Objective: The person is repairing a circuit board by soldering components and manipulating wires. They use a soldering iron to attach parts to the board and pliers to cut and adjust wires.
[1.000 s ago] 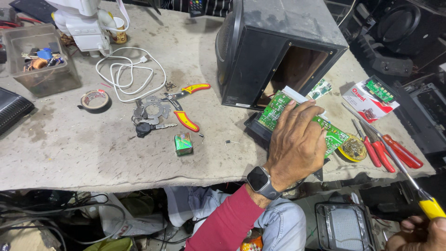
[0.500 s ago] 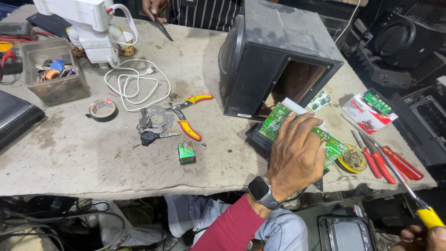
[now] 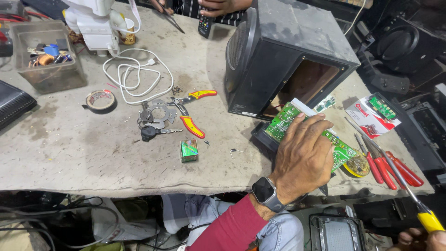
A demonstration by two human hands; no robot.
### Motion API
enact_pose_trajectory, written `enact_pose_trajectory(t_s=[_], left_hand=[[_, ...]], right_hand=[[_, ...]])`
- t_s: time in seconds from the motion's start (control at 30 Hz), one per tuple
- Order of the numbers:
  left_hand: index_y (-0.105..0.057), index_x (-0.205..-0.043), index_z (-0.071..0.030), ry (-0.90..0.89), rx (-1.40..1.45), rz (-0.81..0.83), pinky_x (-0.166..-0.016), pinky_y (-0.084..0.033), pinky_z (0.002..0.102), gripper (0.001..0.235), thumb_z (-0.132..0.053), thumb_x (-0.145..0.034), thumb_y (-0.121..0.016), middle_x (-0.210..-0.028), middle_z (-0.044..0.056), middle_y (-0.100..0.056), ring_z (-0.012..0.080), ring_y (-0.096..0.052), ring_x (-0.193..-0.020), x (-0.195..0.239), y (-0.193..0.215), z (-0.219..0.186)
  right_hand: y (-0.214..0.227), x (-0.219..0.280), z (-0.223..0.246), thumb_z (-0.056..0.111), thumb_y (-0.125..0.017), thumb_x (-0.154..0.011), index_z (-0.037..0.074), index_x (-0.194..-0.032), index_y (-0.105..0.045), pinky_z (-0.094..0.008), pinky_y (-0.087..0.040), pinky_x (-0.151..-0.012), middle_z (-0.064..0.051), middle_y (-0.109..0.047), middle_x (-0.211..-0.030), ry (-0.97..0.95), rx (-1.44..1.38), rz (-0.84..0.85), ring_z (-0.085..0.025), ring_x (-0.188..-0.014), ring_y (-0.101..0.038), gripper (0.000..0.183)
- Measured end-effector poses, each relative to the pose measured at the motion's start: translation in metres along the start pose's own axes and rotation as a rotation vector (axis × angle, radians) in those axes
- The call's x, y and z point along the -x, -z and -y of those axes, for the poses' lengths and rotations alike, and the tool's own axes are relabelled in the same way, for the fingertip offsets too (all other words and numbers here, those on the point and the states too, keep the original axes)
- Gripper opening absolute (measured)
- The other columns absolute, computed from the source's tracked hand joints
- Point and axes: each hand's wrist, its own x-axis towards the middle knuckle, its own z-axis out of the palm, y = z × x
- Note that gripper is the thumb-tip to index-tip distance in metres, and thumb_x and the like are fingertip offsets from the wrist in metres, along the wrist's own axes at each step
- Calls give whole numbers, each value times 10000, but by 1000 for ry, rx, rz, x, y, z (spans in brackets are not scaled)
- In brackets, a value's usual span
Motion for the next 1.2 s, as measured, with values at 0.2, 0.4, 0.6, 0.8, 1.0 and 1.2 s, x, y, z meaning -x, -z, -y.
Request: enact_pose_trajectory(t_s=[0.2, 0.4, 0.6, 0.8, 1.0, 1.2], left_hand=[[-629, -937, 6, -2, 20, -28, -1255, -358, 508, 61, -55, -937, -633, -1334, 173, -621, 319, -563, -1346, 1, -2, 1], [-634, -901, 13, 4, 35, -15, -1257, -353, 514, 67, -47, -924, -617, -1319, 190, -623, 324, -561, -1352, 1, -3, 1], [-630, -910, 18, 2, 44, -4, -1299, -350, 539, 70, -47, -920, -607, -1319, 193, -619, 338, -554, -1406, -1, 2, 2], [-634, -940, 20, 4, 54, -3, -1292, -355, 525, 74, -46, -947, -601, -1338, 183, -612, 331, -554, -1413, 3, 3, 2], [-647, -969, 28, -5, 91, 10, -1272, -352, 538, 92, -63, -958, -639, -1329, 189, -605, 347, -549, -1388, -1, 10, 0], [-635, -940, 35, -5, 85, 54, -1242, -353, 572, 118, -51, -906, -708, -1317, 208, -598, 369, -538, -1371, -4, 8, 4]], right_hand=[[-11, -2, 9, 373, -554, -1111, -50, -1404, -500, -219, -515, -812, -61, -564, -1025, 119, -185, -15, -88, -874, -564, 517], [-43, 16, 43, 324, -594, -1120, -67, -1335, -424, -253, -510, -783, -155, -595, -1131, 346, -4, -28, -142, -904, -583, 477], [-74, 34, 108, 476, -593, -1121, -113, -1184, -567, -306, -546, -630, -167, -607, -860, 128, 371, -40, -191, -726, -643, 593], [-112, 47, 101, 277, -647, -1095, -88, -1149, -510, -328, -553, -666, -218, -580, -882, 378, 19, -145, -228, -732, -626, 394], [-124, 66, 101, 155, -699, -1092, -65, -1163, -491, -320, -580, -680, -248, -639, -989, 446, -121, -170, -227, -758, -657, 311], [-123, 78, 103, 161, -751, -1085, -82, -1075, -529, -280, -507, -609, -221, -632, -931, 431, -204, -185, -211, -667, -603, 329]])
